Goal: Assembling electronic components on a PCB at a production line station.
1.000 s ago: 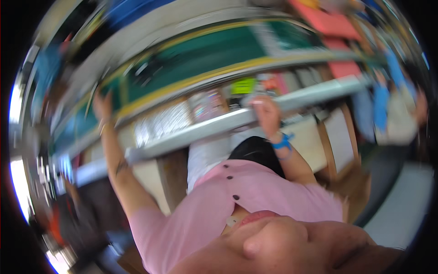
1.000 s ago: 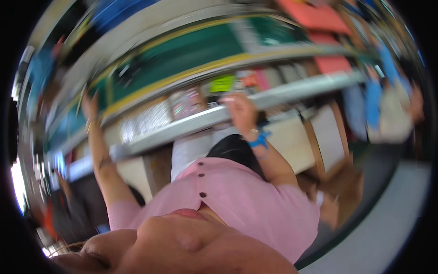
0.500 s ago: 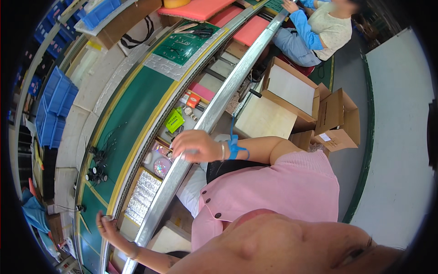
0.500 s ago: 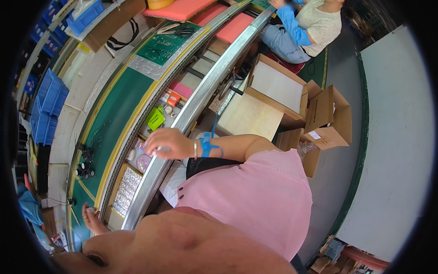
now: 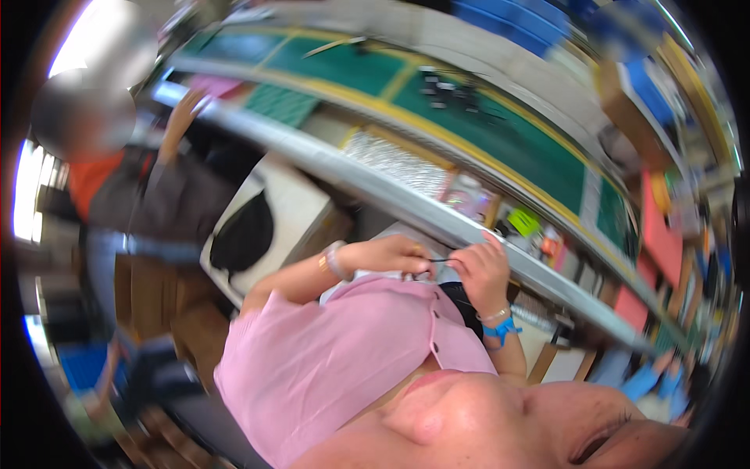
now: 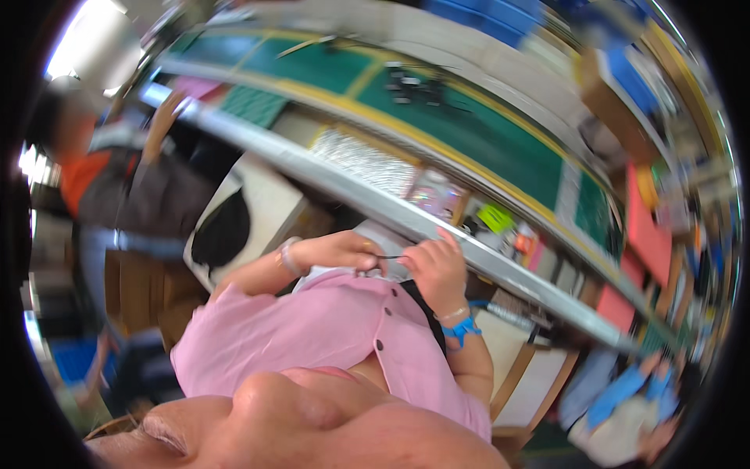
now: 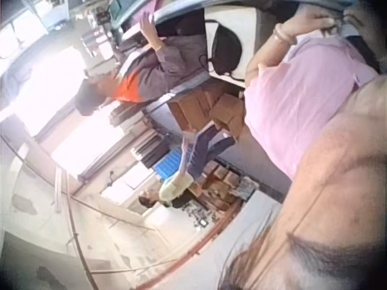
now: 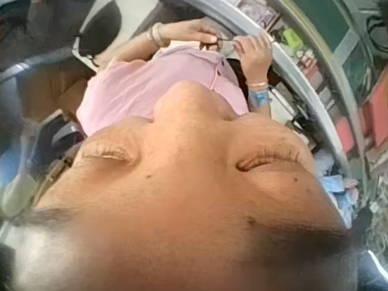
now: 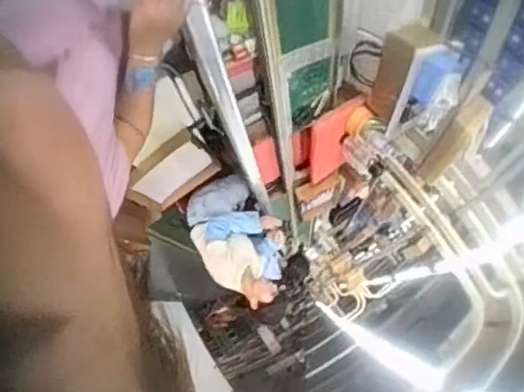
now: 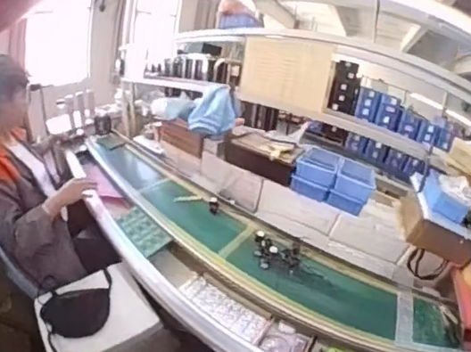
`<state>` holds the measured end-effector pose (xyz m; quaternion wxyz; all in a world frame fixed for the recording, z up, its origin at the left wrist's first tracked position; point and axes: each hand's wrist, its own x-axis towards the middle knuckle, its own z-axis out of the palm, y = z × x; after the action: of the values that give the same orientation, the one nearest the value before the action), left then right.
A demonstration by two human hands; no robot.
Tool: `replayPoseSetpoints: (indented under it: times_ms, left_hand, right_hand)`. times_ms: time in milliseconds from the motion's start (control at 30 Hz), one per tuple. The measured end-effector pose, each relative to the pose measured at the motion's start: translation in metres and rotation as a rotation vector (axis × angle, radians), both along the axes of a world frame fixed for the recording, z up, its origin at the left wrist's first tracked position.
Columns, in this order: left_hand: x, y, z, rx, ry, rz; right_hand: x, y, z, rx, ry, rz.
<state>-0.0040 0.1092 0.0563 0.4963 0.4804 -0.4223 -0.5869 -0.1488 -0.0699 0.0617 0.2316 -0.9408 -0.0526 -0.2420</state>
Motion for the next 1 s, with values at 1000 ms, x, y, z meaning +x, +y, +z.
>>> replayPoseSetpoints:
  times_ms: [1000]
  left_hand:
    - [0.184,0.096,-0.061,0.735,-1.583,1.153]
  right_hand:
    - [-0.025,0.005,0.045,-0.074,0.088,0.127]
